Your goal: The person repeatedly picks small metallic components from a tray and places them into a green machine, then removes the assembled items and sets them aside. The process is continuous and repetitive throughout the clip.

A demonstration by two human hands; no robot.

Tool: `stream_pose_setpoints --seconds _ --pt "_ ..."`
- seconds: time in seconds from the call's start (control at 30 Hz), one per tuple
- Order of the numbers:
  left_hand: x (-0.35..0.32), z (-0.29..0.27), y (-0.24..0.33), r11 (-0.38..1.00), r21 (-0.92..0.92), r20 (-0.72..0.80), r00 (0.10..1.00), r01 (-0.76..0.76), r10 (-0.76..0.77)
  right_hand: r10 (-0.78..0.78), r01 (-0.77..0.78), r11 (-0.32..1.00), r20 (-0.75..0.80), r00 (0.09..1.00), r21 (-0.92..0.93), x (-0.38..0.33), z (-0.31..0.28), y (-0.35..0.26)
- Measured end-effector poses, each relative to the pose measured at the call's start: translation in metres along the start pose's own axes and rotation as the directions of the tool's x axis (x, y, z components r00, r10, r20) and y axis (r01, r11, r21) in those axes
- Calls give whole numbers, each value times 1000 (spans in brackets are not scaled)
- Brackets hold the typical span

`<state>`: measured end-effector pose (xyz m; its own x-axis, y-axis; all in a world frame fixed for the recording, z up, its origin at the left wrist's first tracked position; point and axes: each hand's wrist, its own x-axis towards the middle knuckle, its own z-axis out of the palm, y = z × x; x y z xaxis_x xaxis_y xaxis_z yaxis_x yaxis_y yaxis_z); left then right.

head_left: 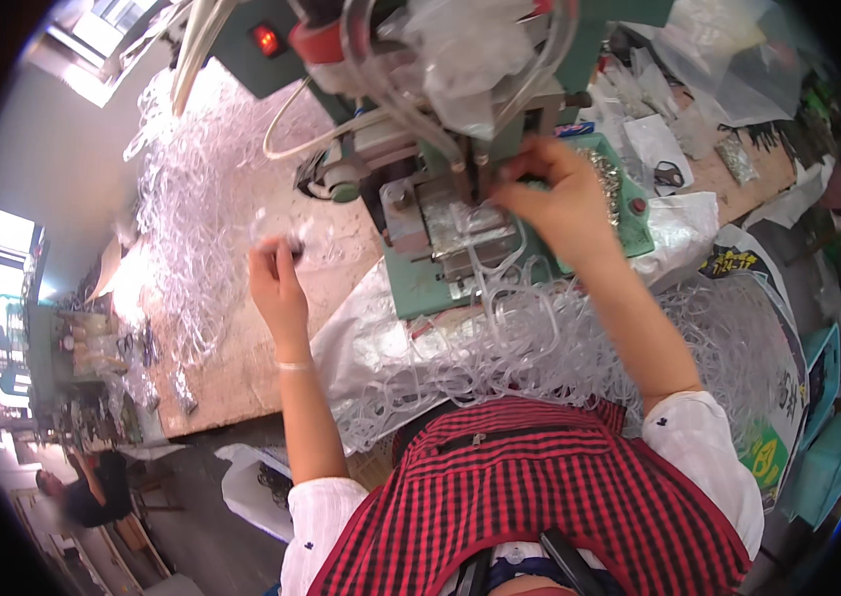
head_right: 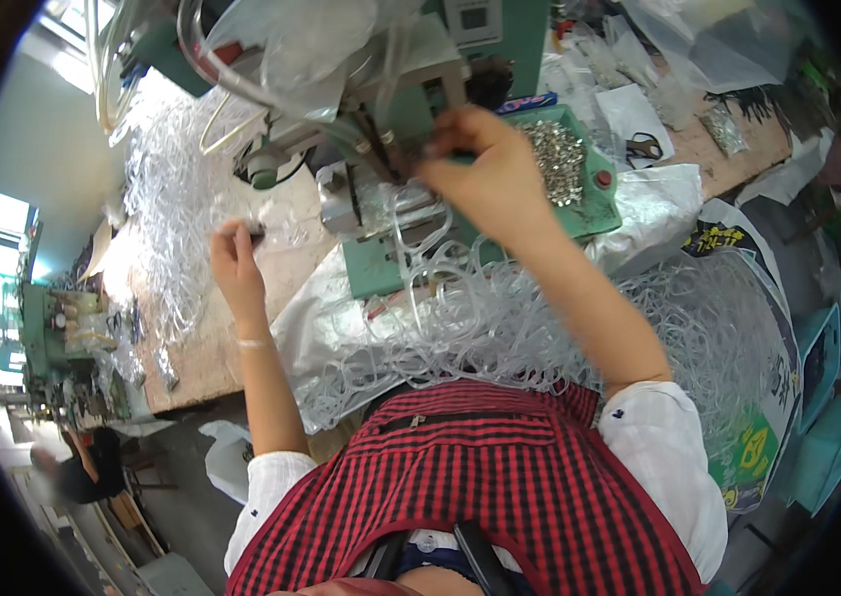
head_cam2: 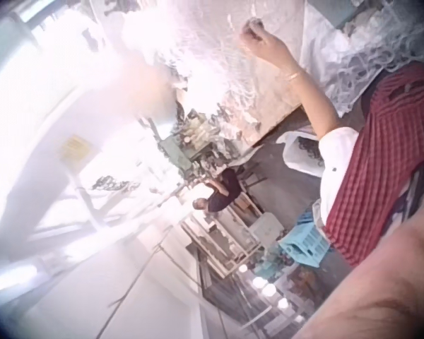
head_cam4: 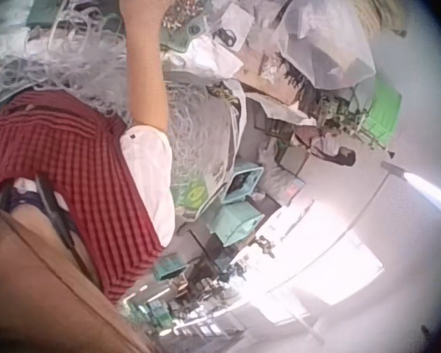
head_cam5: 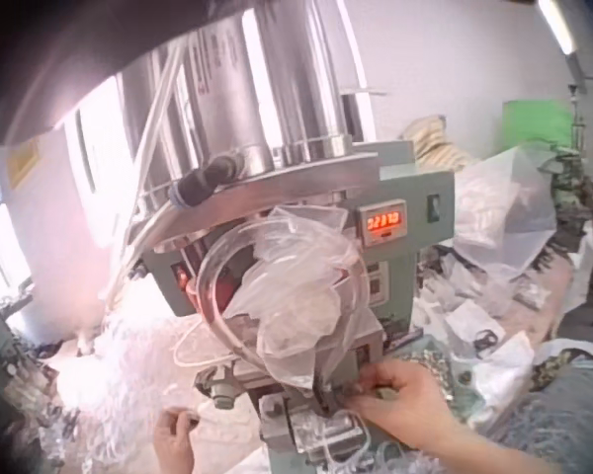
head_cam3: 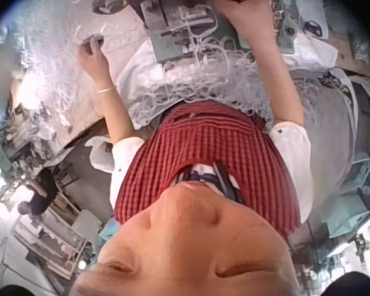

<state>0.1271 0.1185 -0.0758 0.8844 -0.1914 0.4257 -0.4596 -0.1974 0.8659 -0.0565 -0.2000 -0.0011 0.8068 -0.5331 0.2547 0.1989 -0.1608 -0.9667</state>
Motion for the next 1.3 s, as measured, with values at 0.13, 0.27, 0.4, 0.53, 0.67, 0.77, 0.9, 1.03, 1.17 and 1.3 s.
stream_pose_setpoints --seconds 0.13,0.27,0.4,0.53,0.67,0.77,0.9,1.03,1.17,1.3 --pt "-41 15 11 923 -348 -13 984 164 -179 53 -52 998 -16 998 30 -13 12 -2" --pt "-24 39 103 801 -588 -38 993 -113 113 43 -41 994 -13 999 98 -9 12 -10" --pt "1 51 173 768 -471 -96 891 -434 445 72 -75 936 23 997 343 -12 24 -12" --pt "6 69 186 746 -539 -186 919 -392 349 86 -84 952 8 996 293 -25 27 -29" --pt "-27 77 173 722 -272 60 738 -636 672 -109 129 963 100 989 -235 -27 -18 -22" --pt "-36 89 161 561 -197 294 498 -804 816 -317 151 580 -51 947 -801 -17 -64 42" --pt "-37 112 157 369 -141 340 305 -919 890 -419 153 418 -40 907 -895 -26 -93 85" --pt "-38 113 153 350 -154 355 279 -924 892 -463 207 463 -36 886 -862 -2 -80 87" --pt "-45 109 153 390 -123 375 321 -913 870 -439 223 461 -3 898 -859 21 -64 89" --pt "-47 114 147 413 -125 341 352 -902 872 -353 22 750 -371 859 -662 -7 -88 74"
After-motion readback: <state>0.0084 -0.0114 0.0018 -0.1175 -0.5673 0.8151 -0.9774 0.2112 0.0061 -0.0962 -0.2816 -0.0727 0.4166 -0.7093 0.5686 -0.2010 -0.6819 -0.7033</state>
